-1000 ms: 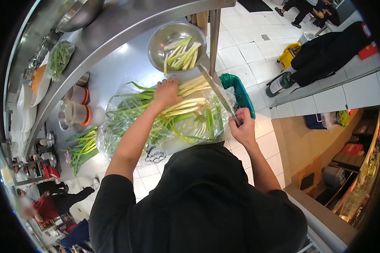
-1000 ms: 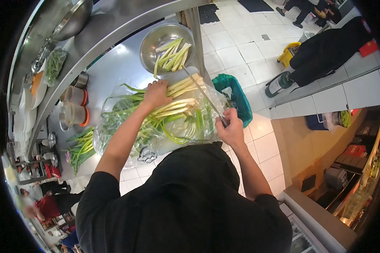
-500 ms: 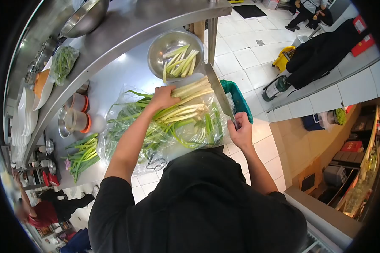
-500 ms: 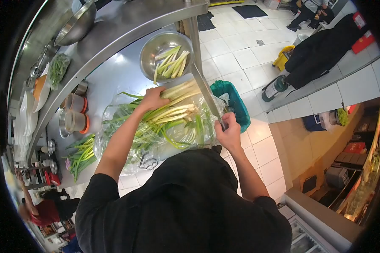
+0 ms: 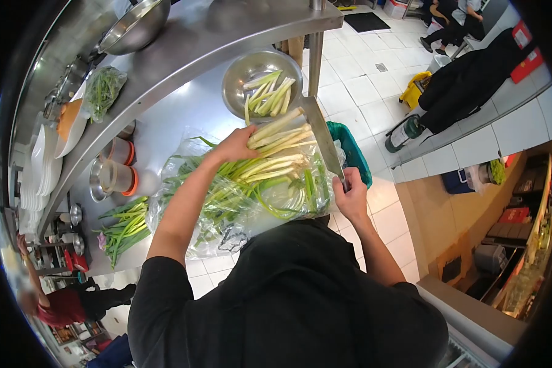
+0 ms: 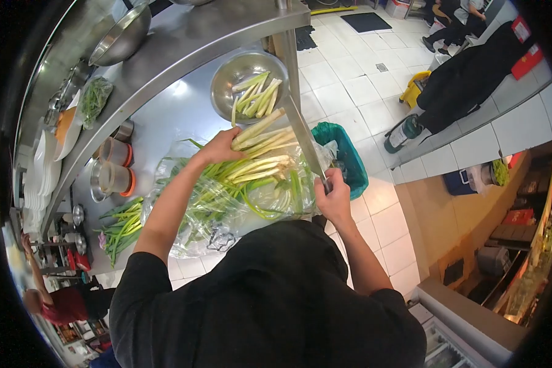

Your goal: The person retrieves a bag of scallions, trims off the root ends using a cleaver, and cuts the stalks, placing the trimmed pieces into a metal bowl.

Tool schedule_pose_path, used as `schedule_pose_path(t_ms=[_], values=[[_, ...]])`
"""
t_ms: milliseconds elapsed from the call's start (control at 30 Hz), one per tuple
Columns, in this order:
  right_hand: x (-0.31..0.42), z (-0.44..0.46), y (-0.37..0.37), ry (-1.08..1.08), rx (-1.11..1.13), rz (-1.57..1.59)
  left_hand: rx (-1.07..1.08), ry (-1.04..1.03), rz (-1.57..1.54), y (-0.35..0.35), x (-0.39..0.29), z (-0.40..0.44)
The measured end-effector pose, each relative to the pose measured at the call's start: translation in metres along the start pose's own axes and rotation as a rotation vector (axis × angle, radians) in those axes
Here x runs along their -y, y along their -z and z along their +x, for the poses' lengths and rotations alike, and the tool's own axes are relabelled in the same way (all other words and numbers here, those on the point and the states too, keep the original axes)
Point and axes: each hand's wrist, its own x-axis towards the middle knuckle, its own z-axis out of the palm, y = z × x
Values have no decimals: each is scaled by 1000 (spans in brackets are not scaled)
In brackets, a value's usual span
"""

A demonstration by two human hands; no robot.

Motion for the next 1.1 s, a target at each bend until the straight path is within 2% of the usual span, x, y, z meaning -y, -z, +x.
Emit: schedule_pose_path(t_ms=[100, 167, 300, 400, 467, 500, 600, 667, 800, 900, 967, 1100], values=[[11, -2, -2, 27, 27, -87, -24, 37, 24, -6, 10, 1], [3, -5, -9, 55, 43, -74, -146, 49, 177, -12, 14, -2], [14, -6, -18, 81, 93, -70, -95, 100, 284, -10, 11, -9], [17, -6, -23, 98, 100, -68, -196, 40, 445, -8, 0, -19], [18, -5, -25, 99, 107, -65, -124, 275, 270, -2, -14, -24], [18, -4, -25, 116, 107, -70, -129, 278, 267, -1, -12, -25], [16, -2, -27, 133, 113, -83, -113, 242, 136, -5, 2, -26], [15, -2, -28, 135, 117, -92, 2, 133, 179, -8, 10, -24], [17, 1, -30, 139, 120, -87, 42, 63, 315, -18, 27, -18], [20, 0, -29, 114, 131, -103, -24, 45, 317, -27, 32, -21], [20, -1, -29, 100, 136, -110, -275, -29, 588, -35, 19, -30], [13, -1, -32, 131, 113, -116, -390, -92, 733, -39, 2, -43]])
